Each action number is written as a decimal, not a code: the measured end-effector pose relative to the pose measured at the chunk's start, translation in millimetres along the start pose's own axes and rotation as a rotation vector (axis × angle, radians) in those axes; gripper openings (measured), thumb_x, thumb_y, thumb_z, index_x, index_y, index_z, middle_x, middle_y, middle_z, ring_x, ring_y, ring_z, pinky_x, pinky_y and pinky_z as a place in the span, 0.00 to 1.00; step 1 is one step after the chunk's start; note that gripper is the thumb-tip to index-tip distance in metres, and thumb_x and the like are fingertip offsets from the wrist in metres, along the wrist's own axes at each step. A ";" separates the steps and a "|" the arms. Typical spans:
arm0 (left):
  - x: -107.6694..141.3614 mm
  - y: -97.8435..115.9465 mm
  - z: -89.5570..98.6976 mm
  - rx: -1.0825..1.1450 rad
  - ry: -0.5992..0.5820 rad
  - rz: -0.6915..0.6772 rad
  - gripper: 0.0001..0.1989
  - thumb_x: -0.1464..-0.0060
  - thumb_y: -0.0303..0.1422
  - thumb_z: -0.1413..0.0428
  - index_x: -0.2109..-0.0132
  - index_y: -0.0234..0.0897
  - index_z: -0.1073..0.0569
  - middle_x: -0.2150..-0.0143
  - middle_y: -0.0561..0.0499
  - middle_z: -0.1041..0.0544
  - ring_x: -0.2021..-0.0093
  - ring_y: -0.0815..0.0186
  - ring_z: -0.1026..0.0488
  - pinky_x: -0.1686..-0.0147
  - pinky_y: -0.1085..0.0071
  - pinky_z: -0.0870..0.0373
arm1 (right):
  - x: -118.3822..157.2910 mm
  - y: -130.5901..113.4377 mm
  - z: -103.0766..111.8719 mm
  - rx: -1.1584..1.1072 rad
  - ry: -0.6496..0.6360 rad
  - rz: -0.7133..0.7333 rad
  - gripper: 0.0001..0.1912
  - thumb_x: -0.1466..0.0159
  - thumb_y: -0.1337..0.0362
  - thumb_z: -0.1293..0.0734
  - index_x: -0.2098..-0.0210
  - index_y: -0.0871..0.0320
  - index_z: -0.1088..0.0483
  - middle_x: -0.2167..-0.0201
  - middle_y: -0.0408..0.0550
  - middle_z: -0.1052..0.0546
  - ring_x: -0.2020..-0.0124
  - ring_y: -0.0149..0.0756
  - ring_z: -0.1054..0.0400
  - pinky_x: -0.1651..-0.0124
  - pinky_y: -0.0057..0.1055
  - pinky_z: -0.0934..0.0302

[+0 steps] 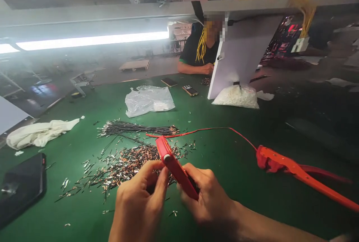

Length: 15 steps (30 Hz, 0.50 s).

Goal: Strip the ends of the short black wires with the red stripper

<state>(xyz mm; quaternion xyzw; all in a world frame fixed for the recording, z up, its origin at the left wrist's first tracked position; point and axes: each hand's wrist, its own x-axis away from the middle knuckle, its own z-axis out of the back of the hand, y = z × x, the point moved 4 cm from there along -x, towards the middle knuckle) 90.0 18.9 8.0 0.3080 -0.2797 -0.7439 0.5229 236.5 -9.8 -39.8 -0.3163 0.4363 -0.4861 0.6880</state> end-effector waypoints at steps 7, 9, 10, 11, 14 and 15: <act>1.3 0.2 -6.3 0.051 0.026 0.004 0.09 0.39 0.36 0.49 0.61 0.38 0.26 0.80 0.58 0.27 0.82 0.71 0.33 0.82 0.77 0.38 | 2.1 -3.3 0.9 -0.081 -0.021 -0.153 0.13 0.37 0.60 0.39 0.75 0.54 0.44 0.82 0.36 0.46 0.82 0.27 0.53 0.78 0.30 0.57; 1.5 1.3 -6.6 0.021 0.036 -0.014 0.08 0.38 0.34 0.50 0.62 0.39 0.27 0.79 0.58 0.26 0.81 0.72 0.33 0.81 0.77 0.39 | 3.0 -2.1 0.7 -0.164 -0.027 -0.243 0.15 0.36 0.57 0.39 0.76 0.55 0.43 0.83 0.36 0.46 0.82 0.27 0.53 0.79 0.29 0.57; 1.3 1.5 -6.8 0.003 0.030 -0.028 0.07 0.38 0.33 0.50 0.63 0.39 0.28 0.79 0.58 0.26 0.82 0.72 0.33 0.80 0.77 0.40 | 3.5 -0.8 0.0 -0.223 -0.031 -0.289 0.17 0.35 0.55 0.39 0.77 0.55 0.42 0.84 0.36 0.45 0.83 0.27 0.52 0.80 0.28 0.57; 1.1 1.4 -7.0 -0.016 0.019 -0.039 0.07 0.38 0.33 0.50 0.63 0.40 0.28 0.79 0.58 0.25 0.82 0.72 0.32 0.80 0.77 0.40 | 4.0 1.1 -1.4 -0.298 -0.041 -0.339 0.18 0.35 0.53 0.39 0.77 0.55 0.42 0.85 0.36 0.44 0.84 0.27 0.51 0.81 0.28 0.56; -0.1 -1.4 -5.9 -0.081 -0.011 -0.030 0.05 0.38 0.32 0.50 0.61 0.41 0.30 0.78 0.59 0.25 0.81 0.71 0.31 0.80 0.76 0.41 | 4.6 7.4 -7.6 -0.612 -0.081 -0.450 0.19 0.37 0.48 0.38 0.73 0.57 0.38 0.84 0.38 0.38 0.86 0.27 0.45 0.82 0.26 0.50; -0.6 -2.4 -5.1 -0.094 -0.018 -0.020 0.05 0.38 0.31 0.51 0.60 0.41 0.31 0.77 0.59 0.26 0.80 0.70 0.31 0.79 0.75 0.40 | 3.9 8.5 -8.9 -0.716 -0.093 -0.451 0.19 0.38 0.48 0.36 0.71 0.58 0.36 0.82 0.39 0.35 0.84 0.28 0.42 0.80 0.27 0.46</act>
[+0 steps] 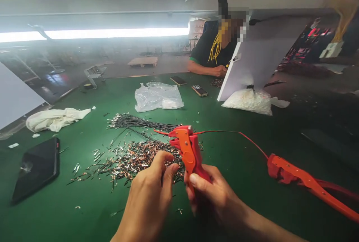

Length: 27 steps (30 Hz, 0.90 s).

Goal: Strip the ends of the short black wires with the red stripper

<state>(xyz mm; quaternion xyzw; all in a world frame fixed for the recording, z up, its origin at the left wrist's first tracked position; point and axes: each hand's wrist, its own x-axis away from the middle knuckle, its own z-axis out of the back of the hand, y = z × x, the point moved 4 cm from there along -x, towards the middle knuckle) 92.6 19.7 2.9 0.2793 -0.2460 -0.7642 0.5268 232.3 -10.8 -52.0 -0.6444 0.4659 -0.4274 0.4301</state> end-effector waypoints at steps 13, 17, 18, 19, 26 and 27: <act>3.9 -3.3 -21.9 -0.033 -0.197 -0.111 0.11 0.43 0.22 0.56 0.67 0.40 0.33 0.70 0.51 0.27 0.69 0.63 0.33 0.71 0.70 0.39 | -6.6 -8.4 10.9 -0.370 -0.143 0.063 0.10 0.42 0.66 0.35 0.60 0.58 0.30 0.69 0.45 0.27 0.71 0.35 0.32 0.63 0.35 0.37; 0.9 -9.0 -16.8 0.100 -0.195 0.037 0.09 0.43 0.23 0.53 0.57 0.40 0.35 0.67 0.50 0.25 0.70 0.64 0.29 0.69 0.70 0.37 | -4.6 -13.0 11.5 -0.326 -0.268 -0.002 0.15 0.44 0.65 0.36 0.58 0.63 0.29 0.70 0.51 0.24 0.69 0.39 0.30 0.61 0.37 0.38; -0.5 -10.8 -15.1 0.088 -0.207 0.066 0.10 0.43 0.24 0.53 0.55 0.40 0.35 0.67 0.49 0.25 0.70 0.63 0.29 0.68 0.69 0.37 | -3.9 -13.9 11.5 -0.297 -0.296 -0.019 0.17 0.45 0.64 0.36 0.58 0.64 0.28 0.71 0.52 0.24 0.69 0.40 0.30 0.61 0.38 0.38; -1.9 -12.9 -13.8 0.074 -0.221 0.095 0.11 0.43 0.25 0.53 0.53 0.39 0.36 0.68 0.49 0.24 0.70 0.63 0.29 0.68 0.68 0.37 | -3.2 -14.4 11.1 -0.272 -0.321 -0.031 0.19 0.46 0.63 0.36 0.57 0.66 0.28 0.71 0.54 0.23 0.69 0.41 0.29 0.62 0.38 0.38; -5.6 -7.9 -8.6 -0.023 -0.127 -0.174 0.24 0.45 0.21 0.52 0.42 0.38 0.38 0.57 0.43 0.24 0.60 0.59 0.28 0.62 0.65 0.36 | -2.9 -9.4 6.6 -0.227 -0.306 0.000 0.22 0.48 0.61 0.34 0.56 0.67 0.27 0.71 0.55 0.22 0.70 0.42 0.30 0.64 0.38 0.39; -4.6 -2.5 -2.3 -0.080 0.005 -0.261 0.22 0.44 0.21 0.50 0.43 0.38 0.35 0.56 0.42 0.25 0.56 0.57 0.30 0.59 0.64 0.38 | -2.9 -11.1 7.5 -0.237 -0.294 0.032 0.21 0.47 0.61 0.35 0.56 0.67 0.27 0.70 0.55 0.22 0.69 0.43 0.29 0.63 0.39 0.39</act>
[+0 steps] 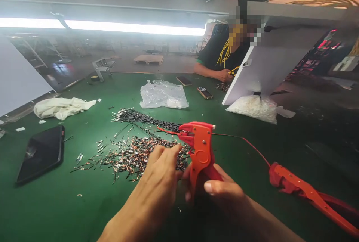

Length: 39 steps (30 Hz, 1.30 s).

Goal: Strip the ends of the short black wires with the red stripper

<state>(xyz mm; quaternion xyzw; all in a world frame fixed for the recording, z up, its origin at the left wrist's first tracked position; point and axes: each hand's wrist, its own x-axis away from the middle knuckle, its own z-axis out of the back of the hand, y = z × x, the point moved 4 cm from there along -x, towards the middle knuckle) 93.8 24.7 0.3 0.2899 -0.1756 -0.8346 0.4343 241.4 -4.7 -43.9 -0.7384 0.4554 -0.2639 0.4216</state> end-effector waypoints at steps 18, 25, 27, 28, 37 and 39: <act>-20.3 5.3 -5.3 1.193 -0.243 0.548 0.09 0.51 0.37 0.37 0.69 0.34 0.23 0.76 0.54 0.26 0.75 0.72 0.34 0.70 0.74 0.38 | 6.7 -21.1 -11.0 0.011 -0.012 0.186 0.20 0.46 0.58 0.35 0.57 0.62 0.26 0.68 0.53 0.22 0.66 0.42 0.33 0.63 0.35 0.41; -56.2 13.5 25.2 1.338 0.022 0.476 0.08 0.52 0.32 0.35 0.72 0.33 0.25 0.77 0.54 0.26 0.76 0.73 0.32 0.71 0.77 0.35 | 0.1 -21.2 -8.4 0.064 -0.024 0.295 0.19 0.45 0.55 0.34 0.58 0.60 0.27 0.67 0.54 0.22 0.67 0.45 0.30 0.59 0.41 0.37; -66.5 15.2 34.5 1.431 0.097 0.452 0.07 0.52 0.30 0.35 0.72 0.32 0.25 0.76 0.53 0.24 0.75 0.74 0.30 0.70 0.78 0.32 | 0.0 -19.6 -12.9 0.125 -0.016 0.313 0.19 0.45 0.53 0.33 0.61 0.59 0.26 0.69 0.53 0.23 0.68 0.44 0.31 0.60 0.41 0.36; -69.9 15.4 37.8 1.465 0.120 0.457 0.06 0.52 0.29 0.35 0.72 0.32 0.24 0.75 0.53 0.24 0.75 0.74 0.29 0.69 0.78 0.31 | 0.6 -18.5 -16.1 0.155 -0.024 0.321 0.19 0.45 0.51 0.33 0.61 0.59 0.26 0.70 0.52 0.23 0.69 0.43 0.31 0.60 0.41 0.36; -65.7 25.2 36.0 1.592 0.149 0.691 0.02 0.53 0.24 0.38 0.71 0.31 0.24 0.74 0.48 0.22 0.76 0.71 0.27 0.72 0.76 0.26 | 7.8 -18.5 -28.8 0.336 -0.049 0.371 0.19 0.41 0.47 0.35 0.65 0.57 0.28 0.64 0.54 0.25 0.62 0.46 0.31 0.57 0.42 0.37; -65.5 27.8 33.8 1.590 0.131 0.685 0.03 0.54 0.24 0.37 0.71 0.30 0.24 0.75 0.49 0.23 0.77 0.72 0.28 0.73 0.76 0.27 | 7.6 -20.6 -29.2 0.352 -0.042 0.324 0.19 0.41 0.47 0.35 0.68 0.58 0.28 0.64 0.54 0.26 0.62 0.45 0.30 0.58 0.41 0.37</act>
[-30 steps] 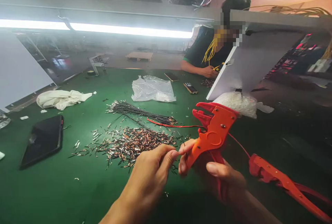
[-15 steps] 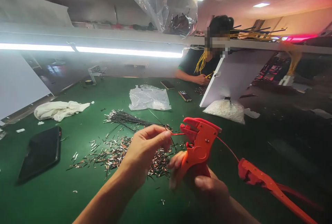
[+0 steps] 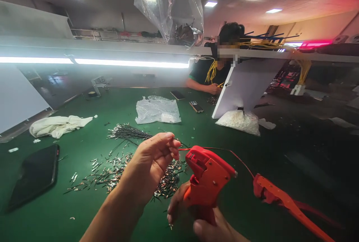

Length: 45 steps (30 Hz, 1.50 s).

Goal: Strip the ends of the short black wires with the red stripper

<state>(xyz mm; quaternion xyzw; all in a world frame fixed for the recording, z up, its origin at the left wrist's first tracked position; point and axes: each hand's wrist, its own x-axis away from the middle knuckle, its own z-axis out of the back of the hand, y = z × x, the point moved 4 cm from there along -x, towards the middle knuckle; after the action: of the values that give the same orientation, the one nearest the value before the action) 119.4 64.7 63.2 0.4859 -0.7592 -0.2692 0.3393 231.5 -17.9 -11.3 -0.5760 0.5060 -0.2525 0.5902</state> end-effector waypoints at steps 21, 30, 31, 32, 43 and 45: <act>-1.7 -2.9 -0.3 -0.114 -0.023 0.027 0.06 0.58 0.26 0.35 0.72 0.30 0.25 0.78 0.49 0.24 0.79 0.72 0.31 0.75 0.74 0.30 | -0.2 1.6 3.4 -0.042 0.011 -0.001 0.16 0.42 0.50 0.34 0.65 0.57 0.28 0.70 0.50 0.26 0.67 0.43 0.32 0.60 0.39 0.38; -2.2 -8.1 -2.0 -0.171 -0.015 0.006 0.08 0.59 0.28 0.34 0.75 0.30 0.26 0.80 0.51 0.26 0.81 0.74 0.33 0.77 0.75 0.33 | 2.6 6.4 4.8 0.004 0.013 -0.023 0.18 0.41 0.47 0.35 0.66 0.57 0.29 0.71 0.50 0.28 0.67 0.42 0.34 0.58 0.41 0.41; -2.0 -8.2 -1.4 -0.179 -0.011 -0.005 0.08 0.59 0.28 0.34 0.75 0.30 0.26 0.80 0.51 0.26 0.81 0.74 0.33 0.77 0.75 0.34 | 3.4 8.8 5.4 0.016 0.021 -0.034 0.19 0.42 0.47 0.34 0.66 0.57 0.29 0.71 0.50 0.28 0.67 0.42 0.35 0.58 0.41 0.41; -1.7 -8.3 -1.0 -0.187 -0.009 -0.020 0.08 0.59 0.29 0.34 0.75 0.30 0.26 0.80 0.52 0.26 0.81 0.74 0.33 0.77 0.76 0.34 | 4.2 11.2 5.9 0.024 0.029 -0.043 0.19 0.42 0.46 0.34 0.67 0.57 0.30 0.70 0.50 0.28 0.67 0.42 0.35 0.58 0.41 0.41; 3.2 -5.5 6.7 -0.252 0.021 -0.102 0.08 0.56 0.30 0.35 0.74 0.31 0.26 0.80 0.52 0.26 0.81 0.74 0.34 0.77 0.76 0.35 | 6.6 30.7 4.7 -0.117 0.106 -0.059 0.20 0.41 0.46 0.33 0.68 0.59 0.32 0.78 0.46 0.28 0.78 0.34 0.35 0.71 0.33 0.41; 3.5 -4.5 6.9 -0.264 0.017 -0.115 0.09 0.55 0.30 0.36 0.75 0.31 0.27 0.81 0.53 0.27 0.81 0.74 0.34 0.77 0.77 0.36 | 7.9 30.5 4.8 -0.139 0.108 -0.053 0.19 0.40 0.48 0.33 0.68 0.59 0.31 0.79 0.46 0.28 0.79 0.33 0.35 0.72 0.32 0.40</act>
<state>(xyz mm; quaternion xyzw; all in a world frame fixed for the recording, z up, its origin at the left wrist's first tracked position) 115.5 60.2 56.5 0.4820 -0.6853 -0.3815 0.3905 229.9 -16.4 -43.1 -0.6142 0.5382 -0.2630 0.5137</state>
